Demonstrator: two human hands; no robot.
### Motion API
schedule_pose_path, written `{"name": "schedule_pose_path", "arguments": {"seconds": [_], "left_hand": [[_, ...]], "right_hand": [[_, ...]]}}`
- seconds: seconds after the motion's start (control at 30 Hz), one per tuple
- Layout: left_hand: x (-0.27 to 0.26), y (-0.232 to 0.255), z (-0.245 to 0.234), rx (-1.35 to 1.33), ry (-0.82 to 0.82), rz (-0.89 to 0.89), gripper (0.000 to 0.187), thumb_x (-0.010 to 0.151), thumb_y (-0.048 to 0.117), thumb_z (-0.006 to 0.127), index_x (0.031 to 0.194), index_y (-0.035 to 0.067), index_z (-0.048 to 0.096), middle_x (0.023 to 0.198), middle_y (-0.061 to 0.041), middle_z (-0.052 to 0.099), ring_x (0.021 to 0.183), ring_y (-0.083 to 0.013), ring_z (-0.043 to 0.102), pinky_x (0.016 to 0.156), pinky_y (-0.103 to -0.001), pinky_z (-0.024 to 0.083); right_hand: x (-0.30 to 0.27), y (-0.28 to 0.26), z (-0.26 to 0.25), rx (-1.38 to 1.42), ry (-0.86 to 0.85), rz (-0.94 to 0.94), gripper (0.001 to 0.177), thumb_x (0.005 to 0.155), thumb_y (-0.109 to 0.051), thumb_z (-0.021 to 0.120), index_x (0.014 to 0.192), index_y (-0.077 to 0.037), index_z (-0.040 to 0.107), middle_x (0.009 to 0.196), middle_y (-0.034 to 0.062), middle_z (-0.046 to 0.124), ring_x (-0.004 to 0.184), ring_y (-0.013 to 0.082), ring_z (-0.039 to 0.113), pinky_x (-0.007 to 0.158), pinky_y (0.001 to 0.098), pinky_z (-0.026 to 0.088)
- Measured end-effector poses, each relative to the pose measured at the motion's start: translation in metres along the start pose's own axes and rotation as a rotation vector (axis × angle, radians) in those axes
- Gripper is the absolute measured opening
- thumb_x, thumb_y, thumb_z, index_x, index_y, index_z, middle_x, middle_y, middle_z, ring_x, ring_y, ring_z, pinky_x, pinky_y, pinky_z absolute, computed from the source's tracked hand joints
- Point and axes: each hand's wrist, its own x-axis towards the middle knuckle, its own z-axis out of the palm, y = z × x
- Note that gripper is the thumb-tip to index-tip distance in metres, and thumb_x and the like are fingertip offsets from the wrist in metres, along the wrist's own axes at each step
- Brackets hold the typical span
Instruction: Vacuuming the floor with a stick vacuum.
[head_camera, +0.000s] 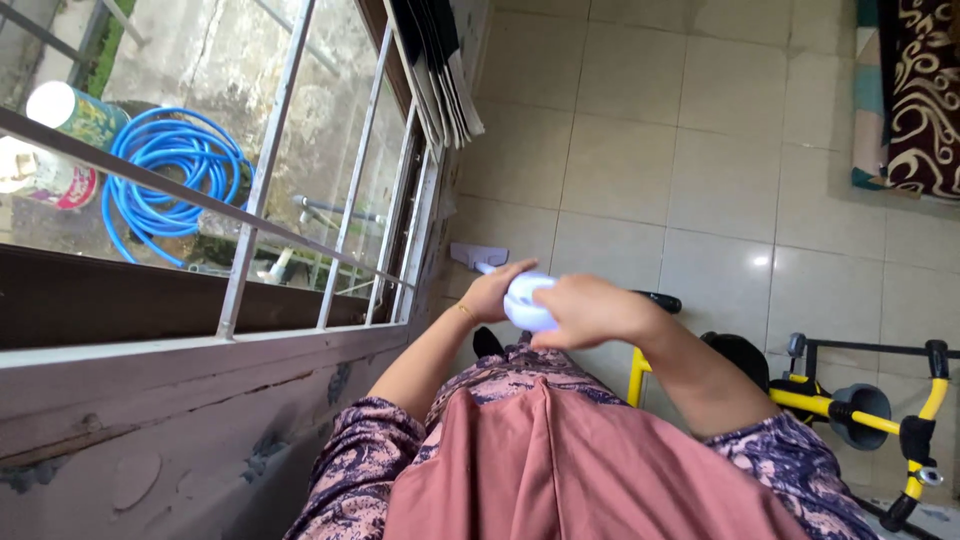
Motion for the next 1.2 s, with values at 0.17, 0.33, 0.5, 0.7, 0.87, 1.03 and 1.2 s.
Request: {"name": "schedule_pose_path", "arguments": {"seconds": [0.17, 0.33, 0.5, 0.7, 0.87, 1.03, 1.2], "left_hand": [[-0.003, -0.023, 0.018, 0.073, 0.068, -0.027, 0.077, 0.079, 0.031, 0.077, 0.149, 0.019, 0.048, 0.148, -0.014, 0.058, 0.131, -0.0376, 0.06, 0.105, -0.044, 0.051], [-0.006, -0.027, 0.019, 0.07, 0.075, -0.257, 0.08, 0.08, 0.03, 0.075, 0.152, 0.02, 0.044, 0.149, -0.014, 0.054, 0.129, -0.0382, 0.059, 0.105, -0.044, 0.05], [-0.024, -0.043, 0.031, 0.018, 0.216, -0.075, 0.086, 0.076, 0.027, 0.081, 0.151, 0.009, 0.042, 0.152, -0.023, 0.049, 0.136, -0.0413, 0.052, 0.112, -0.044, 0.045], [-0.045, -0.024, 0.034, 0.011, 0.291, -0.054, 0.086, 0.077, 0.026, 0.082, 0.149, 0.002, 0.041, 0.154, -0.023, 0.048, 0.139, -0.0396, 0.05, 0.113, -0.043, 0.042], [-0.047, -0.033, 0.039, 0.035, 0.301, -0.08, 0.075, 0.082, 0.022, 0.076, 0.148, 0.004, 0.044, 0.155, -0.018, 0.051, 0.138, -0.0365, 0.053, 0.112, -0.041, 0.045], [-0.046, -0.03, 0.036, 0.115, 0.294, -0.102, 0.064, 0.084, 0.018, 0.071, 0.144, 0.008, 0.049, 0.154, -0.017, 0.053, 0.137, -0.0374, 0.054, 0.11, -0.042, 0.047], [-0.045, -0.016, 0.017, 0.026, 0.156, -0.321, 0.066, 0.083, 0.02, 0.07, 0.145, 0.016, 0.049, 0.144, -0.018, 0.056, 0.126, -0.0387, 0.058, 0.105, -0.043, 0.049]], "right_hand": [[0.008, -0.004, 0.038, 0.102, 0.068, -0.025, 0.055, 0.078, -0.051, 0.075, 0.107, -0.005, 0.069, 0.086, 0.0232, 0.073, 0.082, 0.0422, 0.072, 0.073, 0.0511, 0.057], [0.024, -0.011, 0.062, 0.103, 0.182, 0.045, 0.052, 0.08, -0.05, 0.074, 0.107, -0.005, 0.069, 0.087, 0.0233, 0.073, 0.083, 0.043, 0.072, 0.074, 0.0523, 0.056], [0.031, -0.017, 0.071, 0.146, 0.206, 0.098, 0.052, 0.077, -0.049, 0.075, 0.104, -0.005, 0.069, 0.088, 0.0231, 0.073, 0.085, 0.0416, 0.072, 0.075, 0.0517, 0.057], [0.03, -0.023, 0.069, 0.173, 0.16, 0.129, 0.053, 0.074, -0.051, 0.077, 0.101, -0.006, 0.07, 0.089, 0.0223, 0.074, 0.085, 0.0407, 0.072, 0.075, 0.0509, 0.057], [0.034, -0.021, 0.072, 0.192, 0.115, 0.138, 0.055, 0.072, -0.051, 0.078, 0.102, -0.005, 0.072, 0.091, 0.0219, 0.074, 0.088, 0.0396, 0.073, 0.077, 0.0499, 0.057], [0.045, -0.017, 0.086, 0.191, 0.029, 0.166, 0.056, 0.071, -0.051, 0.078, 0.102, -0.004, 0.074, 0.094, 0.0208, 0.074, 0.091, 0.0373, 0.073, 0.081, 0.048, 0.056], [0.055, -0.015, 0.098, 0.211, -0.055, 0.218, 0.054, 0.073, -0.049, 0.078, 0.099, -0.002, 0.074, 0.095, 0.0206, 0.075, 0.093, 0.0349, 0.073, 0.083, 0.0458, 0.056]]}}
